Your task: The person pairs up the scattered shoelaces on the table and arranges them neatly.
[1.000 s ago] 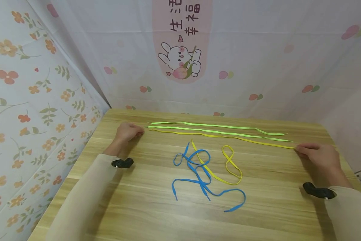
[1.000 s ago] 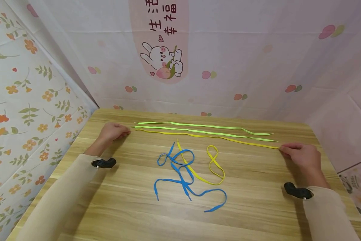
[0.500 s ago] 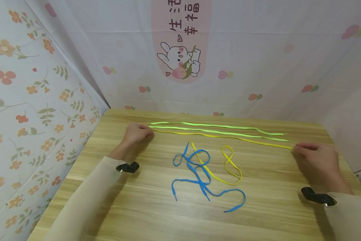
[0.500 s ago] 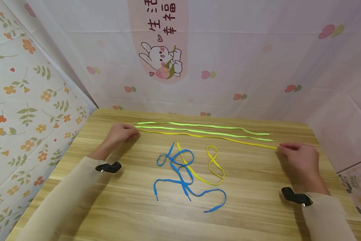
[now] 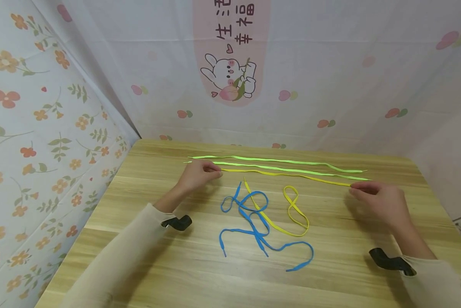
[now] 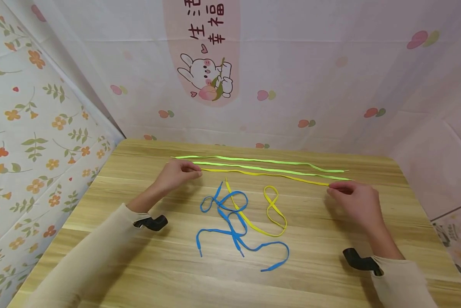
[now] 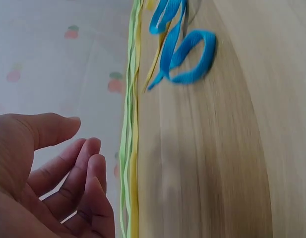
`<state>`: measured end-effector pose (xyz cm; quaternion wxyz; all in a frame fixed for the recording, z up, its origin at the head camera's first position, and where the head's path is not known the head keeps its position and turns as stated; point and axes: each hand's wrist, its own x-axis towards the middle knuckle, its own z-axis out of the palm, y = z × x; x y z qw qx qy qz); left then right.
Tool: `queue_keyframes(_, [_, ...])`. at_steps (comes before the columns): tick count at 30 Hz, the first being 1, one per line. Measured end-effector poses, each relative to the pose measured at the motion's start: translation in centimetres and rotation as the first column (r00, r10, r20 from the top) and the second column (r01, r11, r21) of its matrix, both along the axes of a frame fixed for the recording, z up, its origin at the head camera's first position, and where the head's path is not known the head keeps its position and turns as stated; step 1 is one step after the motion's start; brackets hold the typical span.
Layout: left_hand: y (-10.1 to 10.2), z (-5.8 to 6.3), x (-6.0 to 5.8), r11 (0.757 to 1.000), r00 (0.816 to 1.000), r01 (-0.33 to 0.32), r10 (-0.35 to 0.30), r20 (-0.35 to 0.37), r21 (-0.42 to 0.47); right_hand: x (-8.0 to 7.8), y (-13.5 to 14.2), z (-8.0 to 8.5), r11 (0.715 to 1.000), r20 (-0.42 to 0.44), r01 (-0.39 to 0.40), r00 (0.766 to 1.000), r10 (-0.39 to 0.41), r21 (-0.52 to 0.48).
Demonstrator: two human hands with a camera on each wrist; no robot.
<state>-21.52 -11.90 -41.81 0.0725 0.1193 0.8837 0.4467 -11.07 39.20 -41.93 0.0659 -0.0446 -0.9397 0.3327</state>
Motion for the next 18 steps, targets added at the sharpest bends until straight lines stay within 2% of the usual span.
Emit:
queue_keyframes(7, [2.6,-0.2,0.1,0.985,0.989,0.12,-0.13,-0.075,-0.122,0.6,-4.2,0.1,0.985,-0.104,-0.155,0.981,0.162,0.076])
queue_keyframes(13, [4.5,-0.9,-0.4,0.93,0.949,0.242,-0.287,-0.133,-0.277,1.3,-7.1,0.0,0.95,-0.123,-0.272,0.949,0.292,0.155])
queue_keyframes(18, [5.3,-1.4,-0.9,0.884,0.912,0.298,-0.375,-0.167,-0.36,1.8,-9.0,-0.1,0.924,-0.092,-0.357,0.924,0.371,0.137])
